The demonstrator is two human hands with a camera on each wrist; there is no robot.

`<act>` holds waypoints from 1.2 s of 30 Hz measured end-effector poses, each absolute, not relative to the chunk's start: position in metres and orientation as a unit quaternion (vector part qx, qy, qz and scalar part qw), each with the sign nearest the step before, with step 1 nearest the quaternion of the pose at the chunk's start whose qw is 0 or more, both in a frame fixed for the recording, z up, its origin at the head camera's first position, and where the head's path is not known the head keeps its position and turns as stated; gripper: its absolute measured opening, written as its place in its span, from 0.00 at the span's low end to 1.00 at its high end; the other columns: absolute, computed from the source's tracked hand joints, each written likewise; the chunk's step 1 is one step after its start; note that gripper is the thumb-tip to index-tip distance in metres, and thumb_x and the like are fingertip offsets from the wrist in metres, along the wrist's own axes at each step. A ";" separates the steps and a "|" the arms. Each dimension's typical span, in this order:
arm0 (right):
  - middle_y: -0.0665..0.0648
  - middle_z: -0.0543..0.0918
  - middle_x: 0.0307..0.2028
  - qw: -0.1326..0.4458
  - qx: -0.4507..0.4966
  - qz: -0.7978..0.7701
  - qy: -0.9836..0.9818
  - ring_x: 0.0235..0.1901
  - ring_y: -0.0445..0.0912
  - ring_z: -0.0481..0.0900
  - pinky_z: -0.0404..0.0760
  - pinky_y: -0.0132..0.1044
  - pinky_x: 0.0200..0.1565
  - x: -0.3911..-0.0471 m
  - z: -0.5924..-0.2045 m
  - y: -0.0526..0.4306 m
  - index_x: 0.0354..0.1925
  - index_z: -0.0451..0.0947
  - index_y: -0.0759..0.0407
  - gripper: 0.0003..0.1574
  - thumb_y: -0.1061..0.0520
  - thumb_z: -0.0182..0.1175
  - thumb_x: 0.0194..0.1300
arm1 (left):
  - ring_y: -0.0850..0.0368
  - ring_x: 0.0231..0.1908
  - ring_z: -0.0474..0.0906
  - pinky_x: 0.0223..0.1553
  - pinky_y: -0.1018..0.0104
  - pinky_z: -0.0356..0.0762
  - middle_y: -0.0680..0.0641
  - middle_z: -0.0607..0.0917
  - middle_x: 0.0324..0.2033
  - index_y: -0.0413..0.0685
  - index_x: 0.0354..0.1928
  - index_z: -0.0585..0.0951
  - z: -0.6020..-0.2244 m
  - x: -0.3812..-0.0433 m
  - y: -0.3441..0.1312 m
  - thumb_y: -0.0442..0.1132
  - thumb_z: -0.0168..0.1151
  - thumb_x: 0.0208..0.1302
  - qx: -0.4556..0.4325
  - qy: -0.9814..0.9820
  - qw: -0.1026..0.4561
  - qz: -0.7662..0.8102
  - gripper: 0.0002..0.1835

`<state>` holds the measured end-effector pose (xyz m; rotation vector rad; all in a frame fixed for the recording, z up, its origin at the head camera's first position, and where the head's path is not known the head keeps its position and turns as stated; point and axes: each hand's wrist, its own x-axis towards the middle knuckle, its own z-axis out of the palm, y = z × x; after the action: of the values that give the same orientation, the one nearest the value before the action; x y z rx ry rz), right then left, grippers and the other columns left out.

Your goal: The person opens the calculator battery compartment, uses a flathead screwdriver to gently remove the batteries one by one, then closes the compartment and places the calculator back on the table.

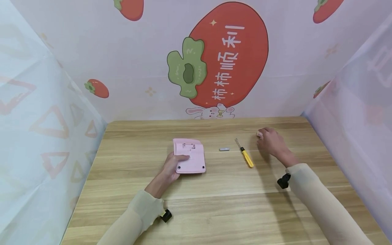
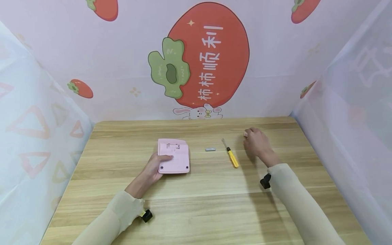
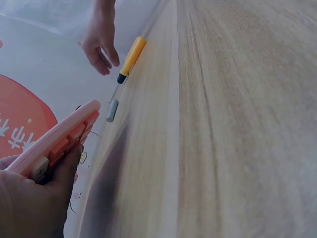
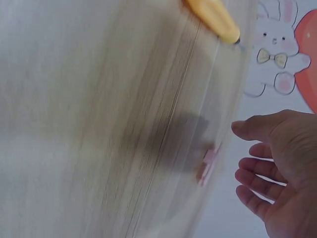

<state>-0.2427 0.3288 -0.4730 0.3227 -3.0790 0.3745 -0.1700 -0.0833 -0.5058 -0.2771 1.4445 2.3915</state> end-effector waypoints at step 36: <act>0.73 0.85 0.47 -0.003 0.141 0.076 -0.987 0.46 0.68 0.85 0.87 0.65 0.47 -0.263 -0.487 0.346 0.57 0.83 0.73 0.17 0.66 0.62 0.73 | 0.33 0.66 0.77 0.61 0.45 0.85 0.26 0.73 0.69 0.29 0.76 0.63 -0.503 -0.169 -0.082 0.20 0.51 0.67 -0.098 0.503 0.165 0.843 0.34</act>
<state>-0.2626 0.3465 -0.4872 0.4451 -3.1077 0.2381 -0.1690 -0.0819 -0.5033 -0.2784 1.4335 2.4017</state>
